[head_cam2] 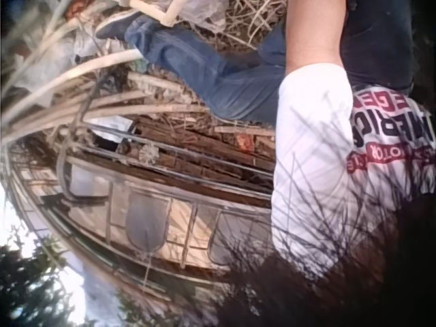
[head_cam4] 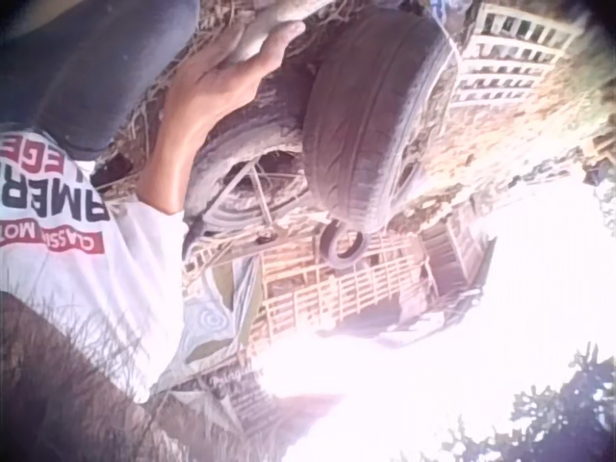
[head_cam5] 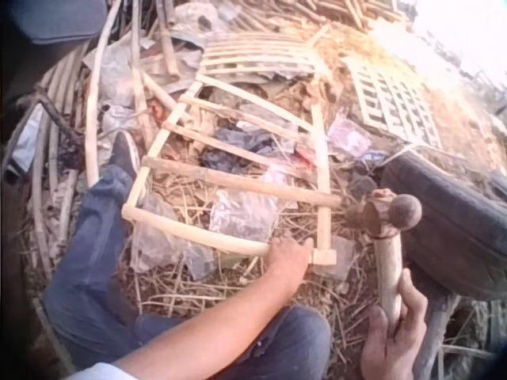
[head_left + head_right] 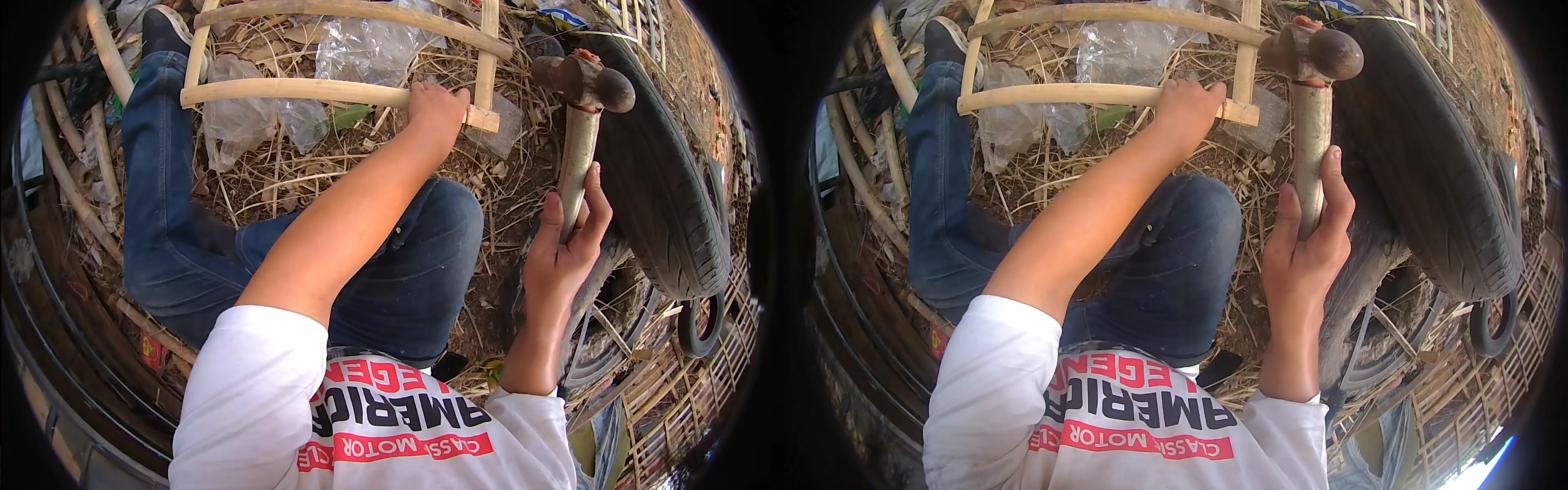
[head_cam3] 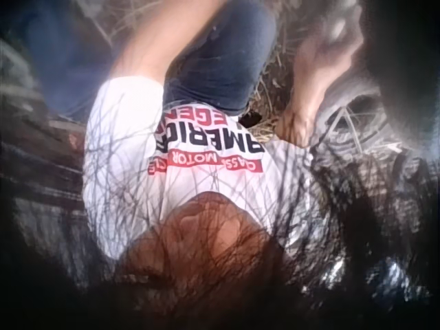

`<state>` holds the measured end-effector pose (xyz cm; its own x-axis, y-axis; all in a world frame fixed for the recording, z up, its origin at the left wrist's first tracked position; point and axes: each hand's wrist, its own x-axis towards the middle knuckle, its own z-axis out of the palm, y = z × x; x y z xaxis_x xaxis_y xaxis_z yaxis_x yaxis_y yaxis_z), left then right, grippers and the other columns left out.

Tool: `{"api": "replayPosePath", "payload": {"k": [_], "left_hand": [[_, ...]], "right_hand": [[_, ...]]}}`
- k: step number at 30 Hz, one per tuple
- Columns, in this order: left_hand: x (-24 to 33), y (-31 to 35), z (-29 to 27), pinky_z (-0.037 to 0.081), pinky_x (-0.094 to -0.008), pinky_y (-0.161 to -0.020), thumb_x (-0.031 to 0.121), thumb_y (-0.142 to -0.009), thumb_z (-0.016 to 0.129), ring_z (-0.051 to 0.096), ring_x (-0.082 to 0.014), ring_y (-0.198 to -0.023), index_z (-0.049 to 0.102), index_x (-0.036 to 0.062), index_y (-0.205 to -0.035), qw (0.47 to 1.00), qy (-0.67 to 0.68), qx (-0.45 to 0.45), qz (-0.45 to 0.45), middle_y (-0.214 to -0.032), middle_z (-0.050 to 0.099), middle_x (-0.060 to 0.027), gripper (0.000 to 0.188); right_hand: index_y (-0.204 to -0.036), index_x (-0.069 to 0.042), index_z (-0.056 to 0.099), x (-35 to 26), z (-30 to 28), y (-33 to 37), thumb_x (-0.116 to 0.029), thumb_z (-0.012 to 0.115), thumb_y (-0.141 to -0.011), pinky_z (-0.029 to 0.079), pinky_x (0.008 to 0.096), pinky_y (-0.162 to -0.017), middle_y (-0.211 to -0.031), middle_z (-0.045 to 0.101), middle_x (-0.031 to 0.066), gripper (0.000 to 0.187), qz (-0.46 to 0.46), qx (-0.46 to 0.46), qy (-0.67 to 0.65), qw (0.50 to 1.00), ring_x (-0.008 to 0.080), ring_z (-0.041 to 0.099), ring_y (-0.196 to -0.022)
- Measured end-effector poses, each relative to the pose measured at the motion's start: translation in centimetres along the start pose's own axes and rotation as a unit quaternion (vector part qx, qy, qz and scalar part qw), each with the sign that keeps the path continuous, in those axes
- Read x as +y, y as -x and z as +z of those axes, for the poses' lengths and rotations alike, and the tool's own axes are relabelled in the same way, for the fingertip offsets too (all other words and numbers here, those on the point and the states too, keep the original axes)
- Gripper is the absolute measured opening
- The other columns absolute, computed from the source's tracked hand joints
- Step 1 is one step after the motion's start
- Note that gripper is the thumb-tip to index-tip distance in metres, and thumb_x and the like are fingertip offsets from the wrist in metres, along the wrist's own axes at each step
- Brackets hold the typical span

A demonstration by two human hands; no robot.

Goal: The person assembles a bamboo frame by arranging thin bamboo strips, trimming a cross-piece with a blade, and hammering a small nail into a joint.

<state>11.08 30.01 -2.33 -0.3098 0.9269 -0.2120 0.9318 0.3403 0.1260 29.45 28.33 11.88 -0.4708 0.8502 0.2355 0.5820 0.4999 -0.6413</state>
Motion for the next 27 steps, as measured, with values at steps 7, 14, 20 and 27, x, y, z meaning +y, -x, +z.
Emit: {"api": "replayPosePath", "payload": {"k": [7, 14, 20, 27], "left_hand": [[0.5, -1.1, -0.4, 0.045, -0.0404, -0.079, 0.013, -0.090, 0.053, 0.065, -0.0302, -0.096, 0.054, 0.0148, -0.105, 1.000, 0.001, -0.003, -0.027, -0.099, 0.066, -0.0142, 0.015], [0.3, 0.2, 0.0, 0.044, -0.0412, -0.079, 0.012, -0.089, 0.056, 0.065, -0.0301, -0.096, 0.055, 0.0141, -0.105, 1.000, 0.018, -0.013, -0.015, -0.101, 0.067, -0.0145, 0.016], [0.5, -0.4, -0.2, 0.043, -0.0416, -0.081, 0.012, -0.087, 0.059, 0.063, -0.0300, -0.102, 0.053, 0.0155, -0.109, 0.999, 0.023, -0.034, -0.024, -0.102, 0.066, -0.0132, 0.023], [0.5, -0.2, -0.4, 0.045, -0.0403, -0.080, 0.013, -0.085, 0.061, 0.064, -0.0297, -0.096, 0.052, 0.0144, -0.107, 0.999, 0.018, -0.027, -0.010, -0.097, 0.066, -0.0131, 0.024]], "right_hand": [[-0.137, -0.009, 0.041, 5.2, 4.3, 0.8, -0.011, 0.055, -0.095, 0.050, 0.0479, -0.069, -0.093, 0.065, 0.0297, 0.044, 0.087, -0.115, 0.085, 0.986, 0.0461, 0.064, -0.085], [-0.138, -0.012, 0.042, -0.1, 0.6, 0.5, -0.006, 0.056, -0.094, 0.053, 0.0413, -0.073, -0.093, 0.067, 0.0277, 0.046, 0.119, -0.096, 0.034, 0.988, 0.0392, 0.069, -0.089], [-0.137, -0.008, 0.041, 1.7, 2.5, 0.6, -0.006, 0.057, -0.093, 0.052, 0.0453, -0.074, -0.096, 0.065, 0.0314, 0.047, 0.050, -0.054, 0.037, 0.997, 0.0433, 0.066, -0.093], [-0.137, -0.011, 0.042, -0.1, 2.0, 0.2, -0.009, 0.055, -0.095, 0.051, 0.0461, -0.075, -0.098, 0.065, 0.0305, 0.044, 0.107, -0.141, 0.038, 0.984, 0.0453, 0.065, -0.094]]}}
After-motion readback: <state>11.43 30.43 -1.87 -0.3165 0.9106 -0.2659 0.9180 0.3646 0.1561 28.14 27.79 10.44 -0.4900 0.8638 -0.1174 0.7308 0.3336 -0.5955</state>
